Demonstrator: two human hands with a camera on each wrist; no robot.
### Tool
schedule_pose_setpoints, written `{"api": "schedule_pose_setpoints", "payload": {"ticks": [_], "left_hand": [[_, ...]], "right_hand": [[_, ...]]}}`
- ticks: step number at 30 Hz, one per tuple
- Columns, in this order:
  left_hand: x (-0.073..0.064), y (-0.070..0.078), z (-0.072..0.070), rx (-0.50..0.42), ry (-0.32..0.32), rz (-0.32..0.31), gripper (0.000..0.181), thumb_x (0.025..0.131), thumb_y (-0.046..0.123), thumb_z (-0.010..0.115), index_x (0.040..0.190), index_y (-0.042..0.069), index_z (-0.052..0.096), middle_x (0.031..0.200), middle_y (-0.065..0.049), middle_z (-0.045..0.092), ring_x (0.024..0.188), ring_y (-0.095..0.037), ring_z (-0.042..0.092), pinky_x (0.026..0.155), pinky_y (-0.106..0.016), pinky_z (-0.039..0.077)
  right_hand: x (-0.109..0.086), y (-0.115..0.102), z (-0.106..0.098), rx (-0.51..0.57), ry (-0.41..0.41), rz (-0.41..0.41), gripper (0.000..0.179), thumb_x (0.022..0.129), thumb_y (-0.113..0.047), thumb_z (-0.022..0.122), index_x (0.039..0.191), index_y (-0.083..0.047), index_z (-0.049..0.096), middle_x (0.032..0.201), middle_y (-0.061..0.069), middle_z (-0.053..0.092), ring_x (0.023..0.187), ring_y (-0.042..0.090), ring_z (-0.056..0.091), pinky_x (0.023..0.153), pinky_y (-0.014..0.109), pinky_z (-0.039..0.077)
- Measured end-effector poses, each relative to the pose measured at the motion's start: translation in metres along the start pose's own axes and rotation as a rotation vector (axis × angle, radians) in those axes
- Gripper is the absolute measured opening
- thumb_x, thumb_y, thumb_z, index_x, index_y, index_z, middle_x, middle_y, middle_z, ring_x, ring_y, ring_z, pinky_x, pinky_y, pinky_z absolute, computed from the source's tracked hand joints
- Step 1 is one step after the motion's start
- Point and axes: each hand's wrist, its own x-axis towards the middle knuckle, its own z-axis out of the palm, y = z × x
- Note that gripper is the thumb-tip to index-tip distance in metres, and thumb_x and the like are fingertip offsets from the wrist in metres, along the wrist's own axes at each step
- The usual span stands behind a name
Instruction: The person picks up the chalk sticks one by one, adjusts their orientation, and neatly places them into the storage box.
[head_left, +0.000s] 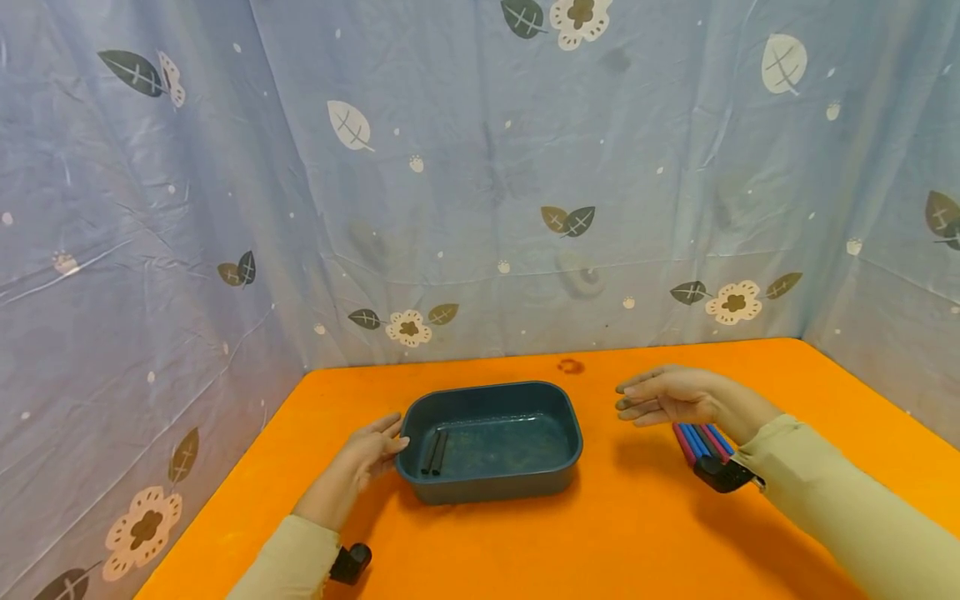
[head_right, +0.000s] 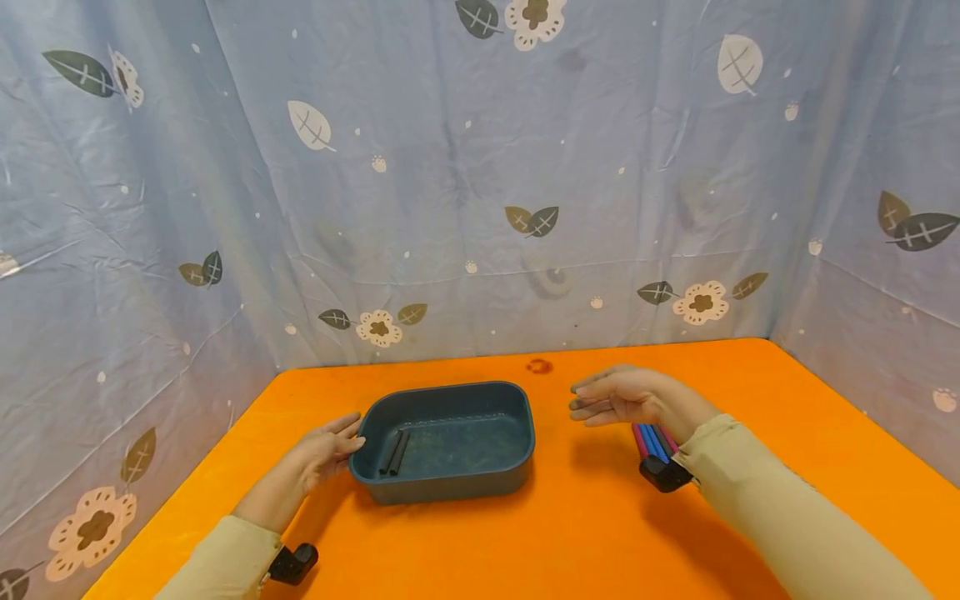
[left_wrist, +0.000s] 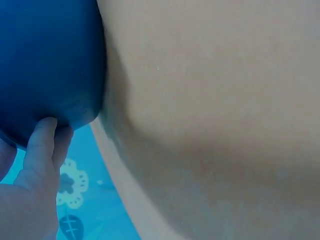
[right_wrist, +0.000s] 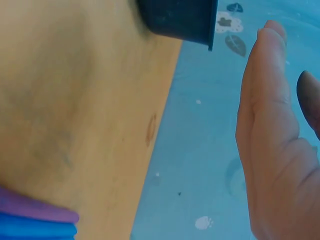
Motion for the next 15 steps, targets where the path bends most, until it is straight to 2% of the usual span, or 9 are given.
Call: {"api": "schedule_pose_setpoints", "payload": {"ticks": [2,6,11,15], "left_hand": [[0.0,-0.001,0.001,-0.012,-0.003,0.008,0.063,0.097,-0.006,0.05,0.152,-0.006,0.019,0.154,-0.028,0.022,0.108,-0.029,0.059,0.076,-0.025,0.051],[-0.001,-0.001,0.001,-0.032,-0.005,0.019,0.063,0.097,-0.008,0.049,0.152,-0.006,0.018,0.154,-0.028,0.021,0.092,-0.018,0.062,0.073,-0.024,0.05],[-0.001,-0.001,0.001,-0.039,-0.004,0.027,0.063,0.097,-0.008,0.048,0.152,-0.006,0.017,0.155,-0.027,0.021,0.1,-0.02,0.06,0.075,-0.024,0.049],[-0.001,-0.001,0.003,-0.016,0.005,0.041,0.062,0.098,-0.007,0.047,0.152,-0.006,0.017,0.155,-0.026,0.021,0.12,-0.034,0.052,0.081,-0.028,0.049]], "right_hand": [[-0.004,0.002,-0.005,0.011,-0.002,-0.005,0.063,0.102,-0.01,0.049,0.144,0.021,0.013,0.108,0.011,0.064,0.098,0.019,0.066,0.089,0.035,0.051],[-0.011,0.007,-0.016,0.033,0.0,-0.009,0.062,0.102,-0.01,0.05,0.143,0.021,0.015,0.108,0.011,0.065,0.098,0.02,0.066,0.089,0.035,0.052],[-0.02,0.012,-0.03,0.052,-0.012,-0.018,0.062,0.102,-0.01,0.051,0.143,0.021,0.016,0.111,0.012,0.063,0.102,0.021,0.065,0.091,0.037,0.05],[-0.028,0.017,-0.043,0.082,-0.029,-0.027,0.059,0.101,-0.008,0.051,0.142,0.021,0.02,0.113,0.012,0.062,0.106,0.024,0.064,0.093,0.04,0.049]]}}
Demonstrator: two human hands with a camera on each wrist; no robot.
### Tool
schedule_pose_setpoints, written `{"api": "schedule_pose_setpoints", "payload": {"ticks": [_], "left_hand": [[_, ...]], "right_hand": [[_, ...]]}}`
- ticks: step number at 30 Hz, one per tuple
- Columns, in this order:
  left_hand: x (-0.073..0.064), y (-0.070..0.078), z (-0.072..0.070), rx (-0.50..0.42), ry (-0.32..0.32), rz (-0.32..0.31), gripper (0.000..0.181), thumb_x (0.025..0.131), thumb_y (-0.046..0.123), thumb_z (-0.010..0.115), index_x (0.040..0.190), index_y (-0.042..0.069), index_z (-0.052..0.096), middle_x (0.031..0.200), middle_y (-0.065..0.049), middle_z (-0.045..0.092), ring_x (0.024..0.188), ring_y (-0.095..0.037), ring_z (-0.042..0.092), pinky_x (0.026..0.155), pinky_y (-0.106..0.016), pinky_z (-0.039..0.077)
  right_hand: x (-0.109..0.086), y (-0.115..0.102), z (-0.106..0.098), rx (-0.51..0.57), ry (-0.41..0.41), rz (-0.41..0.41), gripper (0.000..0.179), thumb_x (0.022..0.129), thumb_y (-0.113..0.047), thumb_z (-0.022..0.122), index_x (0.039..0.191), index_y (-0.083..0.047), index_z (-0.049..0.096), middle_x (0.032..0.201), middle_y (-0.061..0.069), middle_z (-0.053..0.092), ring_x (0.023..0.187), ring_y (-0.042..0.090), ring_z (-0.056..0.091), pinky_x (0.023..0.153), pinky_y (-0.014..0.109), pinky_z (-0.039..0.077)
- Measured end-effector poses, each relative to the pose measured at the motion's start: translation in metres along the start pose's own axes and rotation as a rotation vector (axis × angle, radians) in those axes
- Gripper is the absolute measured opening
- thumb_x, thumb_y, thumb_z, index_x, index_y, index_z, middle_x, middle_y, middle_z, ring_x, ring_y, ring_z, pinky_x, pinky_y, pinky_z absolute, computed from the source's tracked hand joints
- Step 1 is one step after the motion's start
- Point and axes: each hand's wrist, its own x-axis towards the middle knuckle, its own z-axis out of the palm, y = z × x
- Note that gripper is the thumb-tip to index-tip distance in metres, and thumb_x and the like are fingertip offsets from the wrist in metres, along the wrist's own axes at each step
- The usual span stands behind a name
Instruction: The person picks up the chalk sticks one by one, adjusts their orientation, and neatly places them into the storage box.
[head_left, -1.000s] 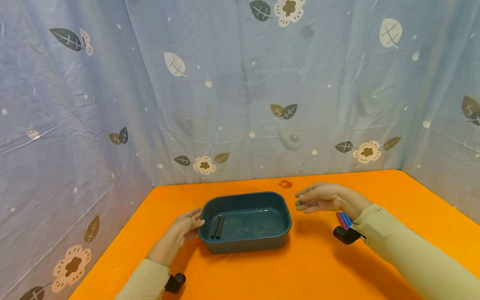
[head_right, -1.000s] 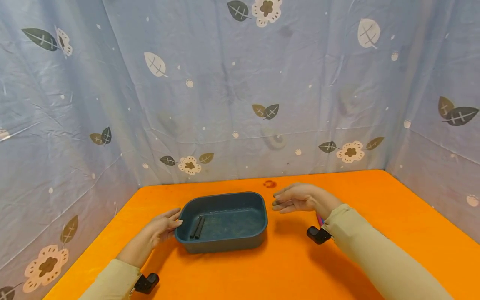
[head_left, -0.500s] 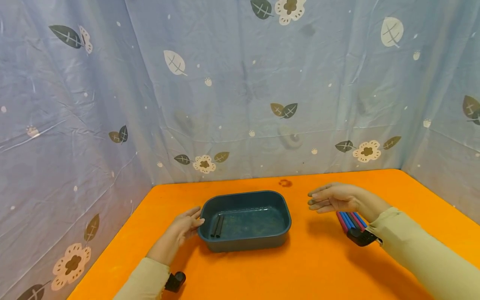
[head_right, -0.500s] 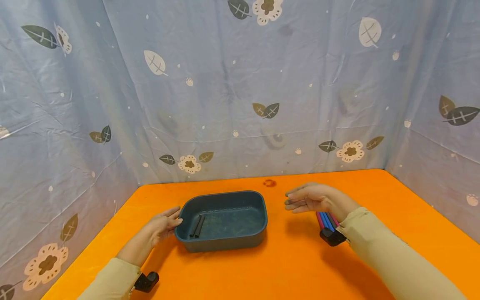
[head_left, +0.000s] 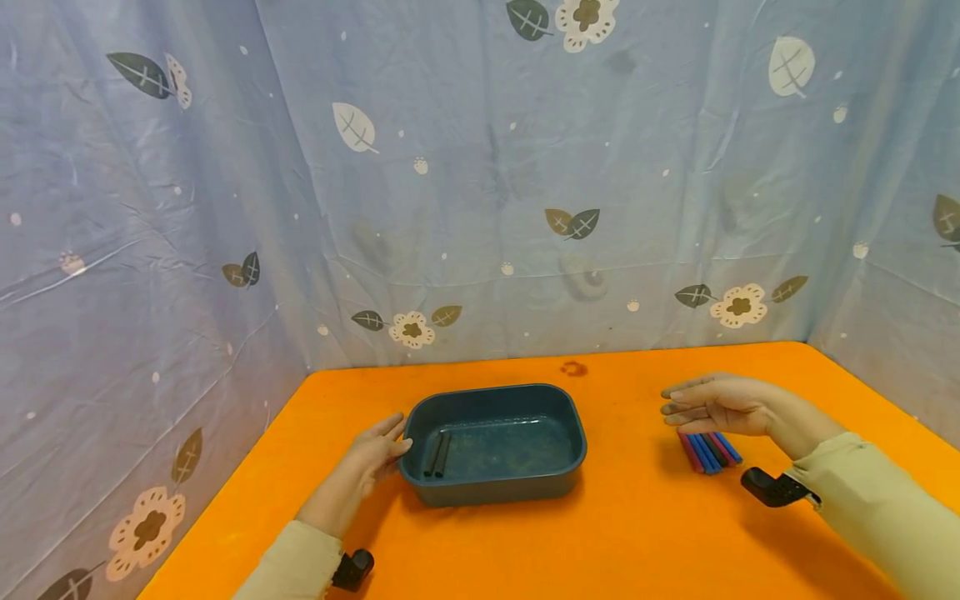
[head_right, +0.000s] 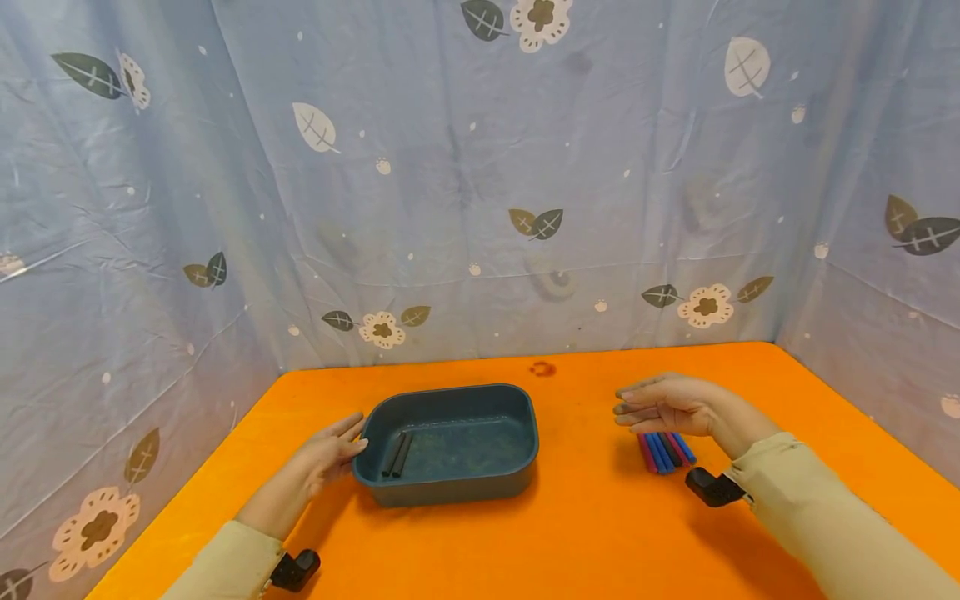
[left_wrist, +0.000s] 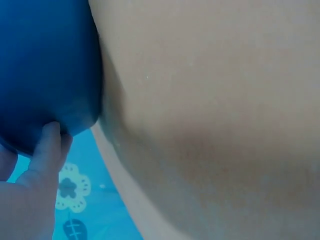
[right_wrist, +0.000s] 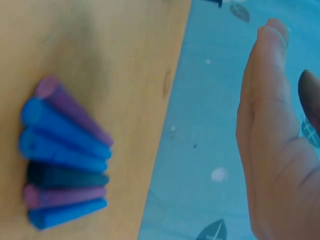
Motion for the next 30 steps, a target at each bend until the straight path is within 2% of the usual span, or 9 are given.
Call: {"api": "schedule_pose_setpoints", "payload": {"ticks": [3,6,8,13,17,25,30], "left_hand": [[-0.001,0.001,0.003,0.005,-0.011,0.011,0.061,0.1,-0.006,0.044,0.153,-0.005,0.014,0.156,-0.025,0.017,0.133,-0.039,0.038,0.089,-0.032,0.046],[-0.001,0.001,0.004,-0.007,-0.025,0.018,0.062,0.101,-0.006,0.041,0.153,-0.004,0.009,0.158,-0.024,0.011,0.137,-0.039,0.031,0.094,-0.036,0.042],[-0.001,0.001,0.005,-0.024,-0.036,0.024,0.063,0.101,-0.006,0.04,0.154,-0.004,0.006,0.159,-0.024,0.007,0.139,-0.039,0.026,0.097,-0.039,0.039],[-0.001,0.0,0.006,-0.041,-0.051,0.041,0.062,0.102,-0.007,0.036,0.154,-0.003,0.002,0.159,-0.024,0.003,0.144,-0.041,0.01,0.108,-0.05,0.03],[0.0,-0.002,0.007,-0.052,-0.048,0.052,0.061,0.102,-0.007,0.035,0.153,-0.004,0.001,0.159,-0.024,0.003,0.144,-0.041,0.008,0.11,-0.052,0.026],[-0.002,-0.001,0.008,-0.03,-0.05,0.05,0.061,0.103,-0.006,0.033,0.153,-0.004,-0.001,0.159,-0.025,0.002,0.143,-0.043,0.011,0.109,-0.051,0.029],[-0.002,0.0,0.007,-0.028,-0.058,0.047,0.061,0.102,-0.007,0.033,0.153,-0.005,-0.001,0.159,-0.025,0.002,0.143,-0.041,0.012,0.101,-0.041,0.039]], "right_hand": [[-0.008,0.005,-0.011,0.034,-0.023,-0.014,0.043,0.102,-0.007,0.049,0.137,0.015,0.038,0.113,0.011,0.062,0.107,0.025,0.063,0.093,0.039,0.049],[-0.015,0.009,-0.021,0.073,-0.057,-0.025,0.024,0.103,-0.006,0.047,0.122,0.001,0.059,0.112,0.011,0.064,0.105,0.023,0.064,0.093,0.037,0.049],[-0.019,0.012,-0.027,0.097,-0.08,-0.031,0.022,0.103,-0.006,0.046,0.114,-0.007,0.065,0.112,0.01,0.064,0.105,0.021,0.064,0.093,0.036,0.049],[-0.026,0.02,-0.043,0.125,-0.094,-0.026,0.024,0.104,-0.006,0.044,0.111,-0.01,0.067,0.112,0.007,0.066,0.105,0.02,0.064,0.094,0.037,0.048],[-0.031,0.027,-0.055,0.129,-0.088,-0.008,0.027,0.104,-0.005,0.044,0.11,-0.011,0.069,0.113,0.004,0.067,0.105,0.018,0.064,0.096,0.039,0.047],[-0.038,0.035,-0.069,0.093,-0.08,0.02,0.027,0.104,-0.009,0.046,0.106,-0.015,0.073,0.11,0.003,0.069,0.102,0.017,0.065,0.093,0.037,0.05],[-0.035,0.04,-0.073,0.004,0.004,0.071,0.025,0.103,-0.013,0.049,0.102,-0.017,0.074,0.105,0.001,0.07,0.097,0.015,0.066,0.088,0.036,0.052]]}}
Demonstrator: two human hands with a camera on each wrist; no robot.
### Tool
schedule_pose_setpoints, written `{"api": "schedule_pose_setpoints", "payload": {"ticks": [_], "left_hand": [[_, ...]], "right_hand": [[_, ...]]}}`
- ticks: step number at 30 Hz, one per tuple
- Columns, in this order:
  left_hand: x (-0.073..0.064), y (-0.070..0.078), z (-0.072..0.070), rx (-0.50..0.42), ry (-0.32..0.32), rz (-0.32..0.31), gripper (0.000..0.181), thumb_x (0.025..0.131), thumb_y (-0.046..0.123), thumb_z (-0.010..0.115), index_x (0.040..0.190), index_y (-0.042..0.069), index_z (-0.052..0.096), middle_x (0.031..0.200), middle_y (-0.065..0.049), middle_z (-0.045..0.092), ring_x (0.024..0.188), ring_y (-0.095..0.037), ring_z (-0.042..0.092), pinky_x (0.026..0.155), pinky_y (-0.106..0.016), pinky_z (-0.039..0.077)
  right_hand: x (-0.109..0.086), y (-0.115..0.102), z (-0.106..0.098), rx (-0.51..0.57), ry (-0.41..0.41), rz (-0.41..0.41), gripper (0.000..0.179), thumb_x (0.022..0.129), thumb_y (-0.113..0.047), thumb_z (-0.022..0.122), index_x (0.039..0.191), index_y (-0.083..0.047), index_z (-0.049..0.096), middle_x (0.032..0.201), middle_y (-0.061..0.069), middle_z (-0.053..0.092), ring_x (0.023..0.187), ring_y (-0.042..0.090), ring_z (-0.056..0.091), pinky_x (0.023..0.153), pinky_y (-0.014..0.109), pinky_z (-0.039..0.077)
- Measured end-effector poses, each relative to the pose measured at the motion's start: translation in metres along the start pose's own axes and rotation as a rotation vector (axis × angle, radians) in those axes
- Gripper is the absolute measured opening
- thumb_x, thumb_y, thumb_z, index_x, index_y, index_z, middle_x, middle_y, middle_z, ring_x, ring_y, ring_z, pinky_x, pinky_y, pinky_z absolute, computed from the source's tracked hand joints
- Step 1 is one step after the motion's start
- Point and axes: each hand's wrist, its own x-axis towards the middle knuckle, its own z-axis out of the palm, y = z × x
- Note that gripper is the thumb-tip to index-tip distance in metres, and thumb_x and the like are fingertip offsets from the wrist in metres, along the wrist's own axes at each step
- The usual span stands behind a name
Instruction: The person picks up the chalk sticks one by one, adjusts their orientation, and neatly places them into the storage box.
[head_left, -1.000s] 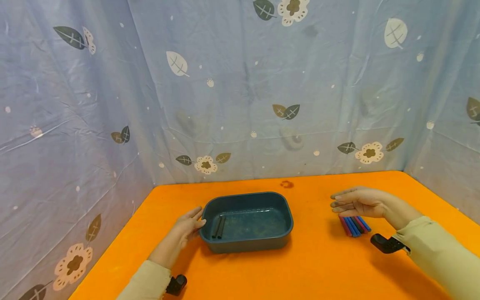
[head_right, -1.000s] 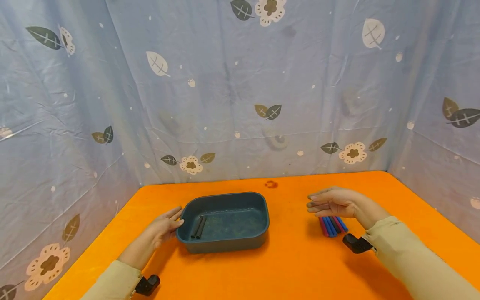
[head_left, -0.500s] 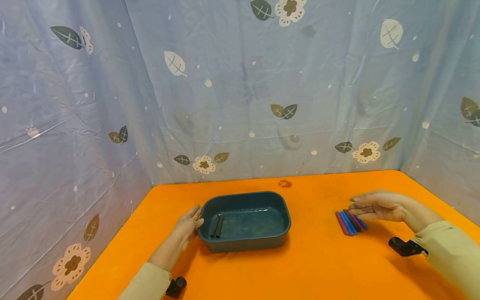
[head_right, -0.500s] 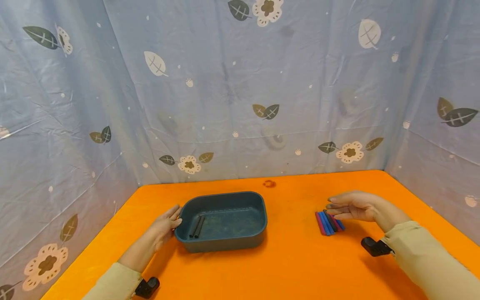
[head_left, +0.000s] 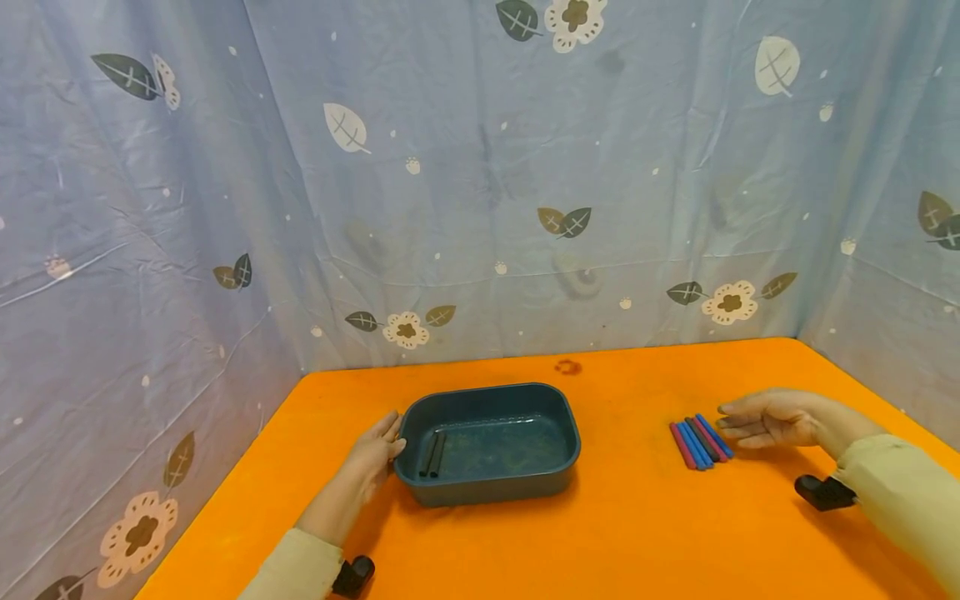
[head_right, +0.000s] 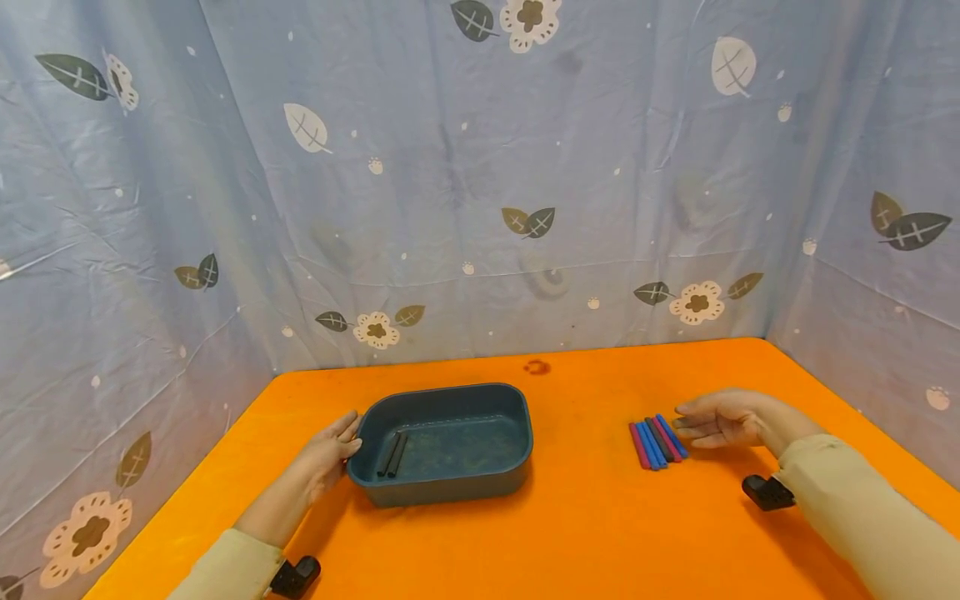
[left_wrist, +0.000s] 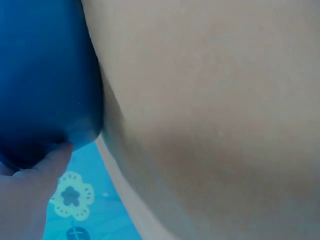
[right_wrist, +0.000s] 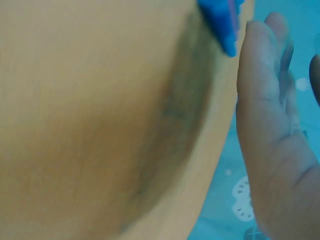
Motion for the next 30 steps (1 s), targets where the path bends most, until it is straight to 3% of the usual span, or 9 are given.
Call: {"api": "schedule_pose_setpoints", "payload": {"ticks": [5,8,12,17,22,30], "left_hand": [[0.001,-0.001,-0.001,0.003,-0.001,0.005,0.061,0.102,-0.007,0.034,0.152,-0.006,0.0,0.158,-0.026,0.003,0.143,-0.04,0.013,0.094,-0.034,0.042],[0.001,-0.002,0.0,0.006,-0.006,0.0,0.061,0.102,-0.007,0.034,0.153,-0.006,0.0,0.158,-0.026,0.002,0.143,-0.041,0.012,0.104,-0.042,0.037],[0.0,-0.004,0.0,0.0,-0.019,-0.004,0.061,0.102,-0.007,0.033,0.152,-0.005,-0.003,0.158,-0.026,0.001,0.143,-0.043,0.01,0.111,-0.052,0.025],[0.0,-0.005,-0.001,0.012,-0.017,-0.002,0.061,0.103,-0.006,0.033,0.153,-0.005,-0.001,0.158,-0.026,0.001,0.142,-0.043,0.011,0.11,-0.052,0.027],[0.0,-0.004,-0.004,0.035,-0.011,0.005,0.061,0.102,-0.007,0.034,0.153,-0.006,0.001,0.159,-0.026,0.004,0.142,-0.043,0.017,0.104,-0.046,0.037],[0.0,-0.005,-0.006,-0.013,-0.02,0.004,0.062,0.102,-0.008,0.033,0.152,-0.006,-0.004,0.158,-0.027,0.0,0.142,-0.043,0.012,0.11,-0.052,0.026]], "right_hand": [[0.004,0.004,-0.006,-0.098,0.134,0.077,0.023,0.102,-0.014,0.051,0.108,-0.01,0.073,0.103,0.0,0.07,0.094,0.015,0.066,0.088,0.04,0.052],[0.006,0.004,-0.01,-0.149,0.189,0.107,0.028,0.101,-0.012,0.051,0.118,0.005,0.066,0.106,0.005,0.07,0.097,0.017,0.066,0.09,0.042,0.051],[0.008,0.005,-0.012,-0.206,0.23,0.151,0.037,0.1,-0.012,0.052,0.124,0.015,0.057,0.11,0.01,0.069,0.099,0.02,0.066,0.09,0.042,0.051],[0.012,0.005,-0.01,-0.236,0.261,0.177,0.028,0.1,-0.012,0.051,0.114,0.006,0.067,0.102,0.006,0.071,0.092,0.017,0.067,0.086,0.036,0.053],[0.016,0.003,-0.006,-0.251,0.255,0.195,0.025,0.1,-0.011,0.049,0.102,-0.006,0.073,0.095,0.0,0.071,0.087,0.014,0.066,0.083,0.033,0.053],[0.023,-0.001,0.001,-0.293,0.315,0.202,0.023,0.098,-0.012,0.052,0.094,-0.01,0.074,0.086,0.0,0.072,0.081,0.013,0.068,0.078,0.03,0.054]]}}
